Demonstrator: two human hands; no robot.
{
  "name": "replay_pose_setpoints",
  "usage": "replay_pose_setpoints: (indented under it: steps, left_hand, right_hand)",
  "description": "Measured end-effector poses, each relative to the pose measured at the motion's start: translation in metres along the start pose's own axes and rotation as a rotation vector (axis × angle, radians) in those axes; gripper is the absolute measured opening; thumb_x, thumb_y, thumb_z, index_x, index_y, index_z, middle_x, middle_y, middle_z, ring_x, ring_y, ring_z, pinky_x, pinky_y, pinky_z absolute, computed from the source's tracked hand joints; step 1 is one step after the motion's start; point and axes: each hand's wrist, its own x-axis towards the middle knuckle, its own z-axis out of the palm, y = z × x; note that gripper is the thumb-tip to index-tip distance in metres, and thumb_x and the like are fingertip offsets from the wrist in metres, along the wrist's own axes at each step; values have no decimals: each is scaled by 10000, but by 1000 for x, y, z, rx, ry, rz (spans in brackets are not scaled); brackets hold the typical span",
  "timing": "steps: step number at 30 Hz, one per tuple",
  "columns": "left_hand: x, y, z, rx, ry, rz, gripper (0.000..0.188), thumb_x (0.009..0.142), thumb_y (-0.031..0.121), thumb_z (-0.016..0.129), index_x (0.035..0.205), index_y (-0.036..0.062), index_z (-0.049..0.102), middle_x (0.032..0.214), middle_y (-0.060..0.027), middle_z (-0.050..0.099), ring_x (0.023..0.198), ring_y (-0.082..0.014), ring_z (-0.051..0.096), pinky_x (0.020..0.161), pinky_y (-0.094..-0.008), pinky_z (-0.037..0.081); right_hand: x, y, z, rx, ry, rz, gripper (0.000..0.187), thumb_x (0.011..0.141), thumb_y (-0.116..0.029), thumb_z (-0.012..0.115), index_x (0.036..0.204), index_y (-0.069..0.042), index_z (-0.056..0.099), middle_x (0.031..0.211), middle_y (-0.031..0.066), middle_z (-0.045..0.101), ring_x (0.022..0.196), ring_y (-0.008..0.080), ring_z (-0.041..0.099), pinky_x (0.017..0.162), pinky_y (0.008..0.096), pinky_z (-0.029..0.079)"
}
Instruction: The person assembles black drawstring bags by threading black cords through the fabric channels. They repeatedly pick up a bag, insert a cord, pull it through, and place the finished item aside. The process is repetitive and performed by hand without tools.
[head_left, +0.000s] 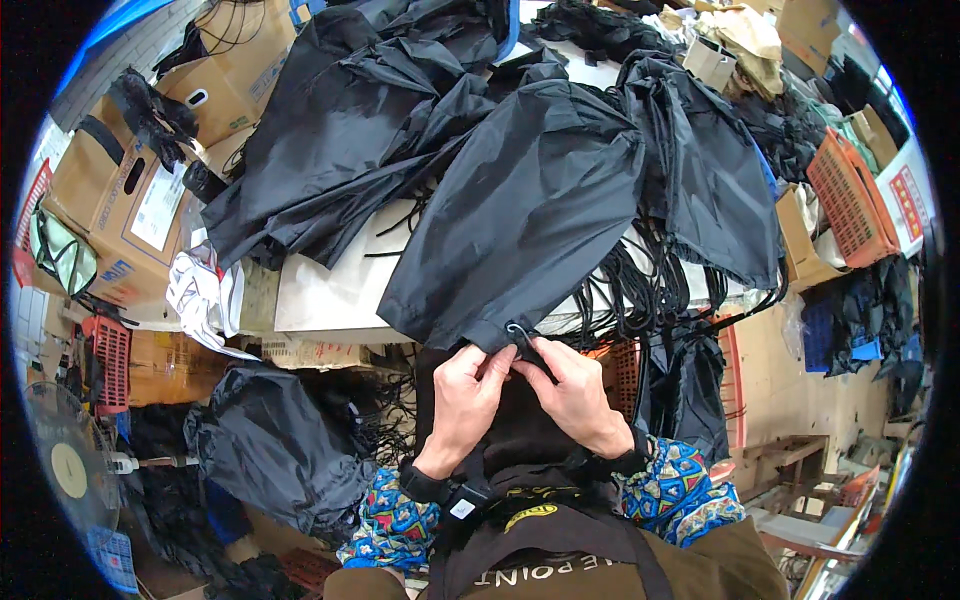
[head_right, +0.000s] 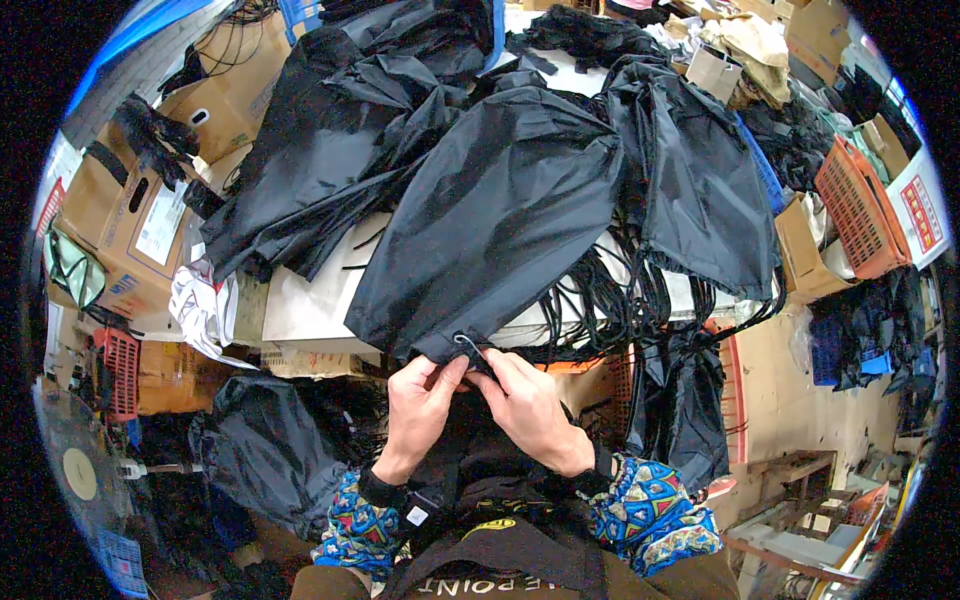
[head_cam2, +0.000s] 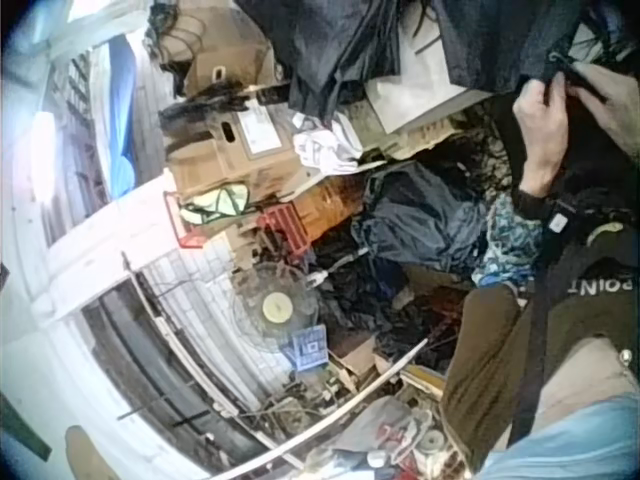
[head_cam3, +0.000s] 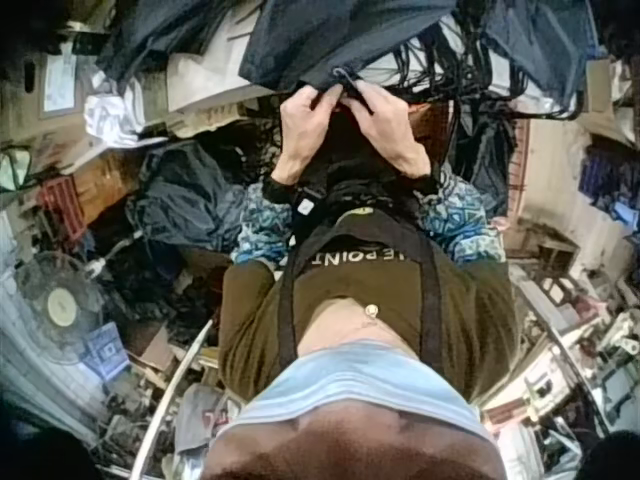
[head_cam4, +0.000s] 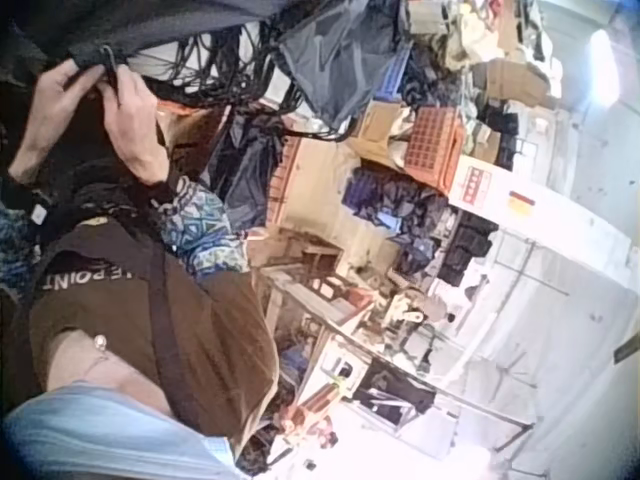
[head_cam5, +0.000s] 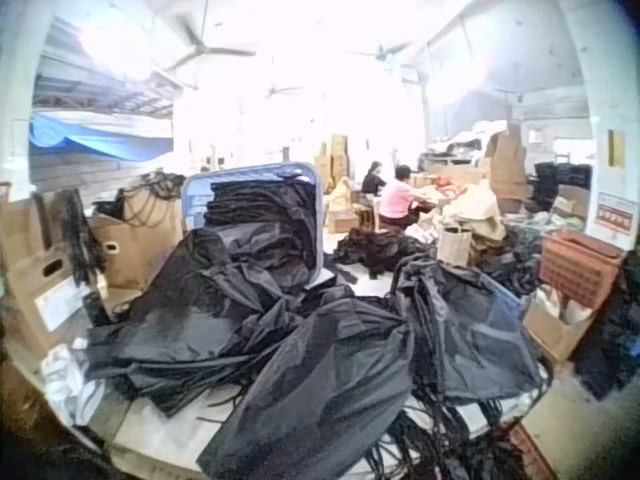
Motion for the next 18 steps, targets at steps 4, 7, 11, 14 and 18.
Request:
replay_pose_setpoints:
  steps: [4,7,11,14,18]
  left_hand:
    - [-1,13,-2,-158,32,-77,179,878,106,626,1009,-11,658,888,-53,669,742,-93,608,638,-239,514]
    - [5,19,-5,-687,-40,-319,180,902,133,592,1007,-5,641,922,-92,675,807,-164,664,678,-294,561]
    - [3,18,0,-826,-49,-390,163,892,144,607,983,11,638,910,-86,677,780,-163,669,682,-307,576]
    - [3,15,1,-798,1,-421,141,875,143,632,943,20,646,882,-71,675,735,-144,660,673,-305,576]
    - [2,15,2,-776,25,-434,116,853,136,662,899,30,655,842,-50,668,698,-128,646,668,-305,574]
  right_hand:
    - [4,-1,-5,-44,-72,9,247,837,-80,609,1057,18,556,852,161,595,752,337,599,647,383,489]
    - [2,-12,-20,-136,-114,16,199,865,-110,578,1027,2,550,811,143,569,699,328,587,587,387,478]
    - [0,-25,-37,-373,-98,-72,104,867,-115,567,940,-42,551,724,90,522,618,269,577,487,364,450]
    - [0,-34,-41,-488,-146,-104,74,847,-115,583,888,-69,544,676,60,498,602,222,579,460,340,441]
    - [-1,-38,-44,-510,-216,-27,105,824,-63,602,918,-33,569,709,96,542,626,269,577,520,364,456]
